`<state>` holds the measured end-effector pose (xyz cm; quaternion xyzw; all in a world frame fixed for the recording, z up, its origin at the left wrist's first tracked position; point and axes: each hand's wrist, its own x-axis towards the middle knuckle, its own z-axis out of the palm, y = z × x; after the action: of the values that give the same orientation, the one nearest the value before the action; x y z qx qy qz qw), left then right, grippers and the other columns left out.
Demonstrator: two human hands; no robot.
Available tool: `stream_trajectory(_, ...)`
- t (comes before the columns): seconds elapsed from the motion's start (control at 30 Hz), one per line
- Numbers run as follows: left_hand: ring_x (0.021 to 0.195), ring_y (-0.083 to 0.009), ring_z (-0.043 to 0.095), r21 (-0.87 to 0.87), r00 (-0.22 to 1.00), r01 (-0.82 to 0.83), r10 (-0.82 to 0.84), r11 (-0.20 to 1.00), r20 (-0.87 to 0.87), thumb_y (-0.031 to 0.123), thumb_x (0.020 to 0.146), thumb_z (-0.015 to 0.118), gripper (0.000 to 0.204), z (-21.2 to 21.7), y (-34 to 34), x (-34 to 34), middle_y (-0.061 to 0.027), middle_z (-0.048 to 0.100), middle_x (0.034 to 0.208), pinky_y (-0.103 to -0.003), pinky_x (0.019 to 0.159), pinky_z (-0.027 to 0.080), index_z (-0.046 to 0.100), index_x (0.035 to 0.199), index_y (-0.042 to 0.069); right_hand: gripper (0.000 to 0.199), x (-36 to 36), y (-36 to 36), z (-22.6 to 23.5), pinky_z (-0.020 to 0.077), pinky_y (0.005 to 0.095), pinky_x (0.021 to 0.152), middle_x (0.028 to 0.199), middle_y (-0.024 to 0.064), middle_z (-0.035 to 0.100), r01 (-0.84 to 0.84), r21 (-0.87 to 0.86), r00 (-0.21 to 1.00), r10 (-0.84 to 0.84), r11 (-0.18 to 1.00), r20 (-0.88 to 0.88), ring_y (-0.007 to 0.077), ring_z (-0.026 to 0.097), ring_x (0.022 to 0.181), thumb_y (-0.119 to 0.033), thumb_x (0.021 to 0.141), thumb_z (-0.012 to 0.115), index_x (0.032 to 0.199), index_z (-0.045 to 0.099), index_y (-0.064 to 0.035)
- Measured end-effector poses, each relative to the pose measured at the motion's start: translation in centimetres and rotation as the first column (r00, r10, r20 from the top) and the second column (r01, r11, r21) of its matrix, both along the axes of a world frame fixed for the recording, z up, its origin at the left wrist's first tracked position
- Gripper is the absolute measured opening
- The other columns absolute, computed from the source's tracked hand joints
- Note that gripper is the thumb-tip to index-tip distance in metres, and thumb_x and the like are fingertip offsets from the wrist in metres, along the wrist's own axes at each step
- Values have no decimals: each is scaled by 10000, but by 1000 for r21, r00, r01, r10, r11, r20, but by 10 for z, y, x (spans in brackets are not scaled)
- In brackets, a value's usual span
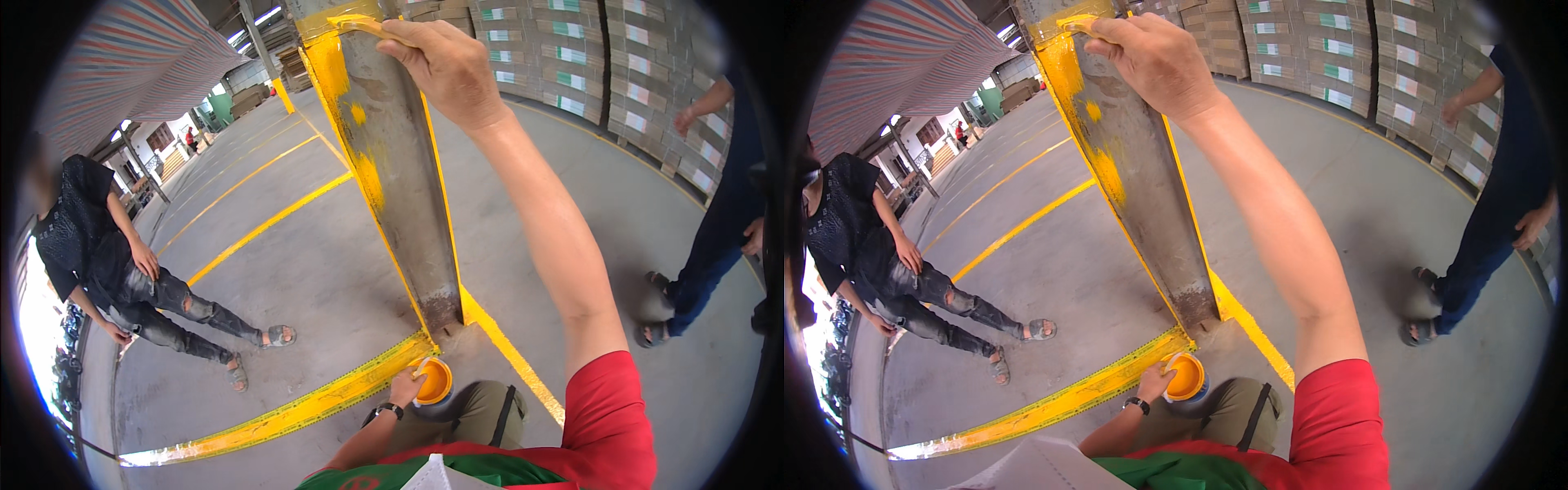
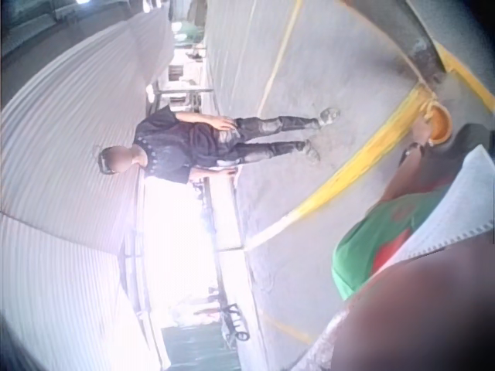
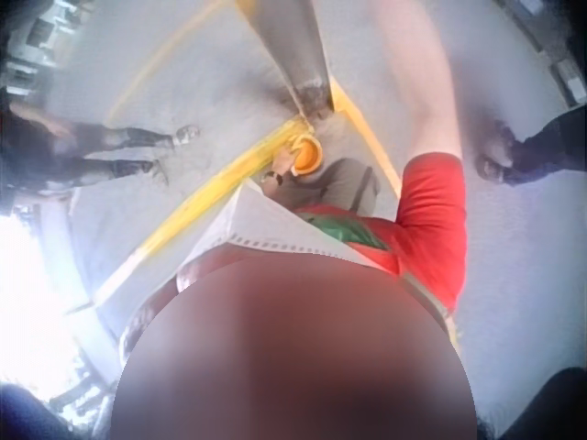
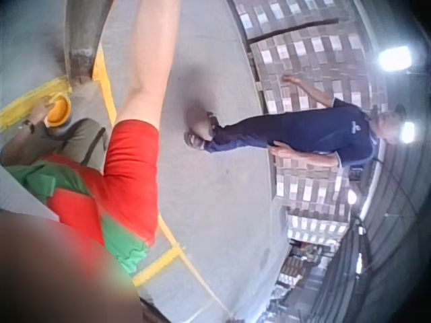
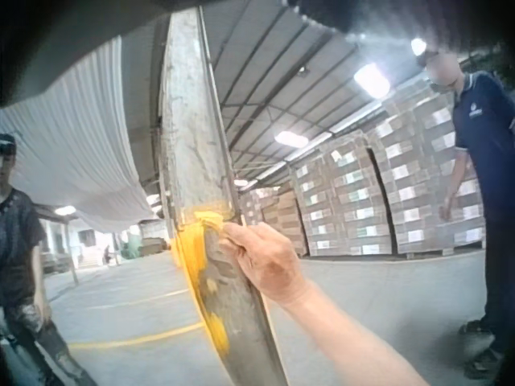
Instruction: The person paints a vertical metal pole and the floor lines around its base with yellow paint using a brush and a small paint can. They repeatedly dip the brush into the can and apply paint to the pole and the ground.
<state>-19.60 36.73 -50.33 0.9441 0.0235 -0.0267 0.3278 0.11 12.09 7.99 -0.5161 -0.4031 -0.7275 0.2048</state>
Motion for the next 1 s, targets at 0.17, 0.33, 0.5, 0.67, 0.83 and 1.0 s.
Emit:
stream_trajectory(0.17,1004,-416,703,-18,1000,-10,10,1000,-11,471,869,721,544,-3,2,3,-263,727,1036,-483,889,555,699,1210,47,261,-24,9,-44,516,346,605,780,57,656,129,-165,982,-150,978,-117,211,606,671,-196,890,786,1119,720,-90)
stream_trajectory(0.33,999,-427,699,-87,1000,-6,4,996,-22,467,861,731,546,-3,0,1,-267,724,1034,-491,884,553,699,1203,43,298,-27,-4,-47,519,343,620,790,56,661,109,-156,981,-132,982,-145,207,607,696,-173,876,796,1156,720,-100)
stream_trajectory(0.5,995,-437,695,-74,1000,-13,12,997,-15,447,866,730,515,-3,-8,4,-276,718,1035,-502,884,550,708,1184,42,329,-12,11,-14,522,338,613,772,55,637,208,-150,971,-222,967,-84,216,608,700,-152,851,811,1161,711,-106)
stream_trajectory(0.67,980,-442,696,-116,999,-4,8,993,31,434,864,734,505,-8,-7,4,-276,720,1015,-505,882,553,710,1170,33,267,-39,5,-60,515,359,605,783,71,654,156,-282,946,-225,947,-234,223,611,687,-156,857,805,1105,728,-93)
stream_trajectory(0.83,950,-443,701,-183,1000,-27,26,983,-9,432,859,734,469,-9,-5,6,-285,717,991,-501,865,555,741,1039,-1,162,-35,-11,-2,507,327,577,808,88,726,137,-277,932,-218,951,-290,189,638,629,-166,913,761,1048,763,-76)
stream_trajectory(1.0,930,-442,705,-104,1000,-18,18,994,3,445,863,727,483,-9,-6,7,-279,721,956,-502,854,557,743,985,-22,166,-21,-13,53,503,321,562,791,89,734,189,-98,969,-202,977,-143,171,663,621,-176,943,737,1067,763,-69)
